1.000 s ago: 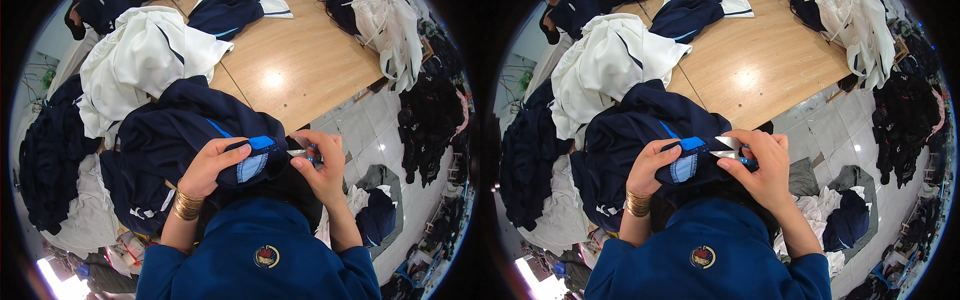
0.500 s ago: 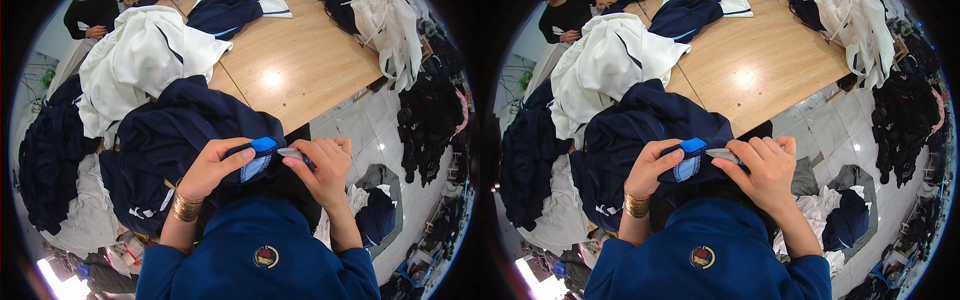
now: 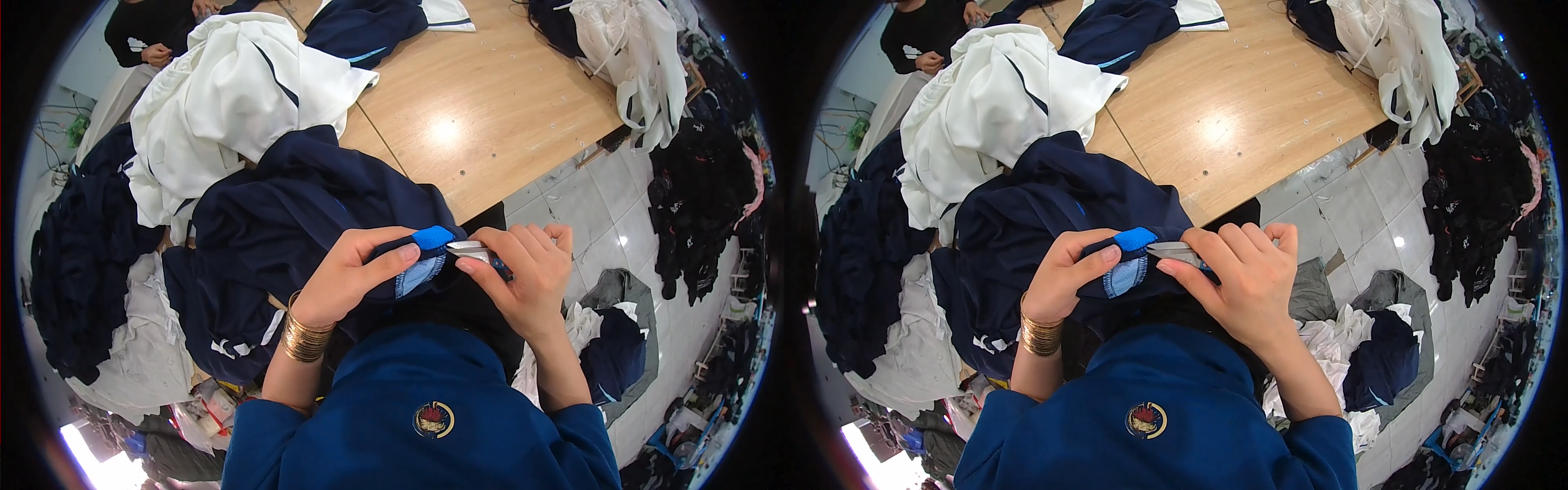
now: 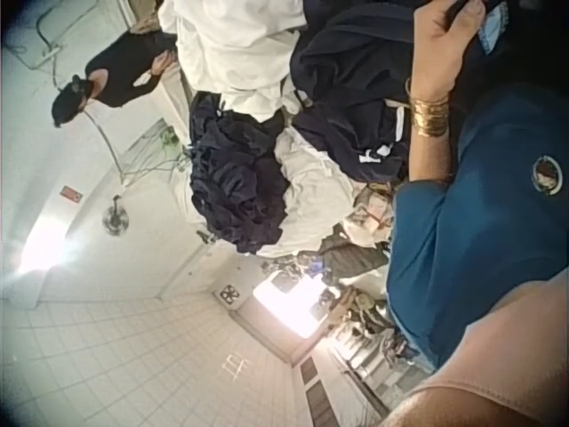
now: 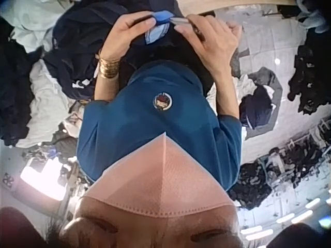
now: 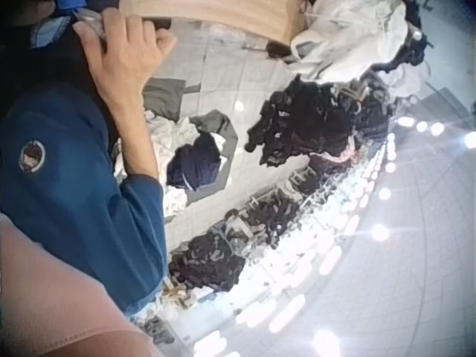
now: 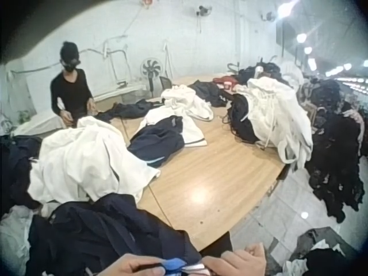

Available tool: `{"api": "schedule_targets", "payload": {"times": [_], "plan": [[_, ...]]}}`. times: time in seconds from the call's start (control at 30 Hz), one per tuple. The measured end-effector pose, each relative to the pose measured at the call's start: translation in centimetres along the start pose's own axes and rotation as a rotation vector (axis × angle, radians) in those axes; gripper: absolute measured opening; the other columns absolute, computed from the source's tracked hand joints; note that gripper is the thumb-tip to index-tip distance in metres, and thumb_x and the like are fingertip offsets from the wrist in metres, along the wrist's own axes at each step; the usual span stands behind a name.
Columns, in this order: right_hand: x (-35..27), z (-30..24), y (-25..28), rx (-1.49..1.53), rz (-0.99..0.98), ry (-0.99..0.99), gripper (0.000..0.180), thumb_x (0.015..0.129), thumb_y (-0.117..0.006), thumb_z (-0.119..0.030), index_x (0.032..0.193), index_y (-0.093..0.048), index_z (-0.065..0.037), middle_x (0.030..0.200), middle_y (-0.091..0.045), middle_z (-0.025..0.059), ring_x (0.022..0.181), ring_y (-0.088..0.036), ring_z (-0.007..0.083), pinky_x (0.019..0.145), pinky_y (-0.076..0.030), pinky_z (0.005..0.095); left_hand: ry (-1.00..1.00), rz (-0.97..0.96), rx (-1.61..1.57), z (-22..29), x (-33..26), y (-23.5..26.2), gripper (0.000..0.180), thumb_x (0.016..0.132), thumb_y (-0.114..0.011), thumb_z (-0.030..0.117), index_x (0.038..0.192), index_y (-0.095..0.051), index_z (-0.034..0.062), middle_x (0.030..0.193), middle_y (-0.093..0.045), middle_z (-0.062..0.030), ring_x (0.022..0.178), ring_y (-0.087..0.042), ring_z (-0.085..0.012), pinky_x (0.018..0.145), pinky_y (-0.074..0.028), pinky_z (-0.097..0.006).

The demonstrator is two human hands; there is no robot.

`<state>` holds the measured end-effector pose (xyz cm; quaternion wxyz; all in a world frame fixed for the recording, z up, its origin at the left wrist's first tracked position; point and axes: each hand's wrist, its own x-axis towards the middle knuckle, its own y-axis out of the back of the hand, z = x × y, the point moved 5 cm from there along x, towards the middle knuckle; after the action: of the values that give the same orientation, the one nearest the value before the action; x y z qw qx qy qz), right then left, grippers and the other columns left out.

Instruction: The recorder is using a pair of thread snips to trim excess loose threads from the waist and seams of navy blue athletic garments on a factory workbench.

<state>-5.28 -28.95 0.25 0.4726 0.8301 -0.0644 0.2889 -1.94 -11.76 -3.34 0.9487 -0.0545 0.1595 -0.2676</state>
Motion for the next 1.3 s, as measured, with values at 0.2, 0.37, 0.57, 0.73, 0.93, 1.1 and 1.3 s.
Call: {"api": "schedule_targets", "payload": {"times": [0.2,0.37,0.57,0.73,0.93,1.1,1.3], "plan": [[0.0,0.0,-0.1,-0.03,-0.021,0.004,0.027,0.068,-0.07,-0.037,0.075,-0.06,-0.013,0.058,-0.044,-0.003,0.052,-0.041,0.0129,0.059,-0.025,0.0307,0.009,0.008,0.037,-0.2,0.0,0.1,0.028,0.087,-0.057,0.021,0.103,-0.061,-0.0021,0.084,-0.063,-0.0014,0.074,-0.053,-0.0043,0.069,-0.043,-0.019],[-0.2,0.6,-0.1,0.037,0.014,-0.054,0.026,0.068,-0.07,-0.036,0.075,-0.06,-0.013,0.059,-0.046,-0.0034,0.052,-0.042,0.0126,0.06,-0.025,0.0301,0.003,0.019,-0.04,-0.1,0.1,0.2,0.028,0.086,-0.058,0.02,0.102,-0.062,-0.0022,0.083,-0.063,-0.0018,0.073,-0.054,-0.0044,0.067,-0.044,-0.019],[-0.2,0.4,0.1,-0.017,0.046,-0.017,0.027,0.066,-0.071,-0.036,0.075,-0.061,-0.013,0.059,-0.044,-0.0035,0.054,-0.042,0.0126,0.063,-0.024,0.0306,0.107,0.013,-0.387,-1.2,0.3,0.7,0.026,0.086,-0.057,0.017,0.103,-0.06,-0.0032,0.089,-0.065,-0.0062,0.072,-0.06,-0.0073,0.066,-0.048,-0.019],[0.0,0.0,0.1,-0.089,0.046,-0.002,0.026,0.066,-0.07,-0.037,0.075,-0.061,-0.015,0.06,-0.041,-0.0033,0.056,-0.041,0.0123,0.065,-0.024,0.0315,0.134,0.023,-0.445,-1.3,0.4,0.5,0.028,0.086,-0.057,0.016,0.105,-0.058,-0.0047,0.089,-0.065,-0.0068,0.073,-0.061,-0.008,0.067,-0.049,-0.02],[0.0,-0.1,0.0,-0.118,0.056,0.008,0.025,0.067,-0.07,-0.038,0.076,-0.061,-0.016,0.061,-0.041,-0.0034,0.056,-0.04,0.0122,0.066,-0.023,0.0311,0.15,0.018,-0.471,-1.6,0.4,0.3,0.028,0.087,-0.056,0.016,0.105,-0.058,-0.0048,0.089,-0.065,-0.0068,0.073,-0.061,-0.0085,0.067,-0.049,-0.02],[0.0,-0.1,-0.1,-0.109,0.055,0.002,0.025,0.067,-0.07,-0.038,0.076,-0.06,-0.016,0.061,-0.041,-0.0034,0.056,-0.04,0.0123,0.066,-0.023,0.0313,0.159,0.002,-0.477,-1.9,0.4,0.3,0.028,0.087,-0.056,0.016,0.106,-0.058,-0.0051,0.089,-0.064,-0.0071,0.074,-0.061,-0.0085,0.068,-0.049,-0.02],[0.0,-0.3,0.0,-0.081,0.034,-0.005,0.028,0.064,-0.072,-0.034,0.075,-0.061,-0.011,0.059,-0.044,-0.0015,0.056,-0.042,0.0147,0.065,-0.025,0.032,0.164,-0.019,-0.458,-2.0,0.3,0.3,0.028,0.087,-0.057,0.016,0.106,-0.058,-0.0042,0.09,-0.064,-0.0065,0.076,-0.061,-0.0085,0.069,-0.049,-0.02]]}}
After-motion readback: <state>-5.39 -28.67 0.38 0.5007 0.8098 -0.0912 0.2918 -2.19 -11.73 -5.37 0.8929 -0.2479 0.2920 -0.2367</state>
